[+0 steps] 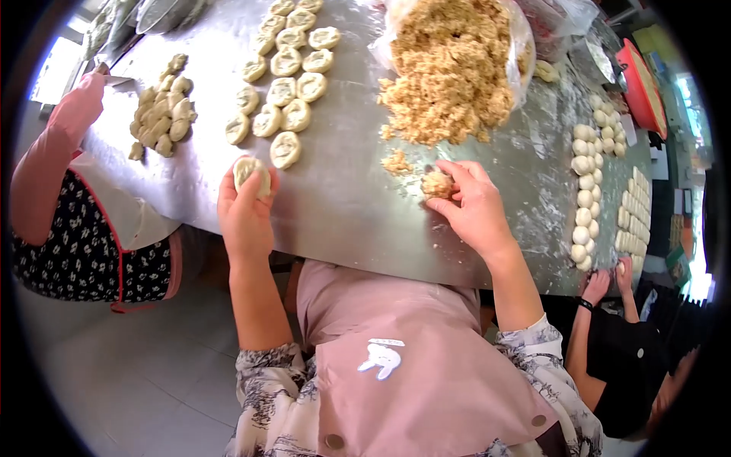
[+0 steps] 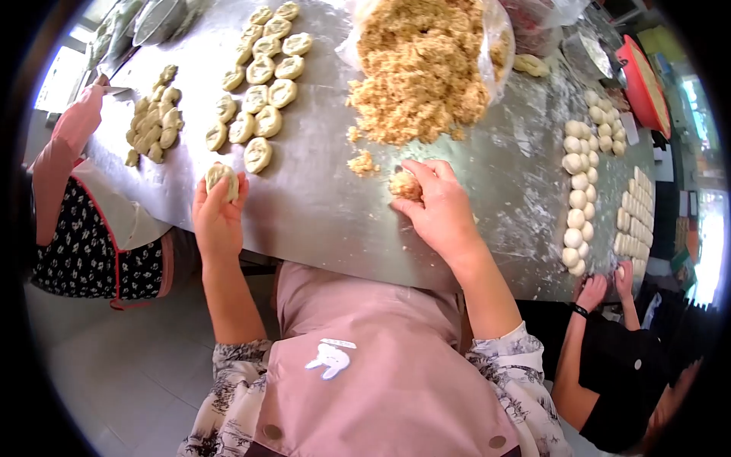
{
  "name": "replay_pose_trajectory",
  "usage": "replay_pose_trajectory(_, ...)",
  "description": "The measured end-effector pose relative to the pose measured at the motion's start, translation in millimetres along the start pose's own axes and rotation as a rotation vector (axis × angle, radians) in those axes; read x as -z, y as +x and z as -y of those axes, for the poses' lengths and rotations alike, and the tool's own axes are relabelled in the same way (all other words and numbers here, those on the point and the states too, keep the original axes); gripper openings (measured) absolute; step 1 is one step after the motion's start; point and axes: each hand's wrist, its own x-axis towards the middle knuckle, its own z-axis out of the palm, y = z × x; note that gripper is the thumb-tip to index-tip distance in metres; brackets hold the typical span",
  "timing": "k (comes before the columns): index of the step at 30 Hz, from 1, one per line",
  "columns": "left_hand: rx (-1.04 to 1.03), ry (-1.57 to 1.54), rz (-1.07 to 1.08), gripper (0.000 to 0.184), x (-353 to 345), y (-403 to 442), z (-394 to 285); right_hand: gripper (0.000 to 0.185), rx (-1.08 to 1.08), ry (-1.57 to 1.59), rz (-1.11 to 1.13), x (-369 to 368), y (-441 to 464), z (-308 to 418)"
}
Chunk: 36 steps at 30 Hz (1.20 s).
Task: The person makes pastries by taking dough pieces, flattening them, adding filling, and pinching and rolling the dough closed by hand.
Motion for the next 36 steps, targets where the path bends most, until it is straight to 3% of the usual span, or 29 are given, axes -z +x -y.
replay_pose_trajectory(2,0.205,-0.132,0.180,0.037,-4,-13,-2,0.040,-0.046,-0.021,-0.033,4,-3,9)
replay_pose_trajectory(4,0.362,-0.275,0.359,0.037,-9,-21,5,0.037,0.043,-0.040,-0.089,-12,-2,-2)
replay_pose_trajectory(5,0.425,-0.340,0.278,0.035,-30,-30,5,0.037,0.083,-0.048,-0.107,-22,-1,-7)
replay_pose_trajectory(8,0.518,-0.274,0.366,0.033,-54,-39,22,0.028,0.112,-0.035,-0.135,-34,5,-13)
replay_pose_trajectory(11,0.520,-0.067,0.465,0.032,-68,-49,39,0.023,-0.003,0.178,-0.104,-21,7,-2)
replay_pose_trajectory(15,0.574,0.030,0.432,0.028,-88,-55,71,0.022,-0.023,0.526,-0.098,-2,2,19)
replay_pose_trajectory(16,0.602,-0.074,0.458,0.029,-92,-56,80,0.022,-0.010,0.592,-0.091,-1,1,23)
replay_pose_trajectory(19,0.665,-0.369,0.613,0.034,-99,-57,91,0.023,0.062,0.410,-0.092,-7,-6,28)
replay_pose_trajectory(22,0.527,-0.205,0.528,0.032,-110,-71,85,0.026,0.230,0.175,-0.214,-12,-8,34)
replay_pose_trajectory(26,0.490,-0.182,0.556,0.031,-105,-68,86,0.031,0.236,0.312,-0.199,-13,-13,33)
replay_pose_trajectory(29,0.510,-0.155,0.534,0.030,-109,-73,86,0.032,0.230,0.134,-0.265,-18,-14,30)
replay_pose_trajectory(32,0.486,-0.191,0.559,0.032,-106,-72,85,0.030,0.197,0.196,-0.234,-16,-14,36)
replay_pose_trajectory(35,0.571,-0.235,0.418,0.036,-103,-67,74,0.028,0.065,0.439,-0.233,-3,-8,29)
replay_pose_trajectory(36,0.598,-0.270,0.426,0.037,-100,-64,71,0.028,0.107,0.388,-0.285,0,-1,26)
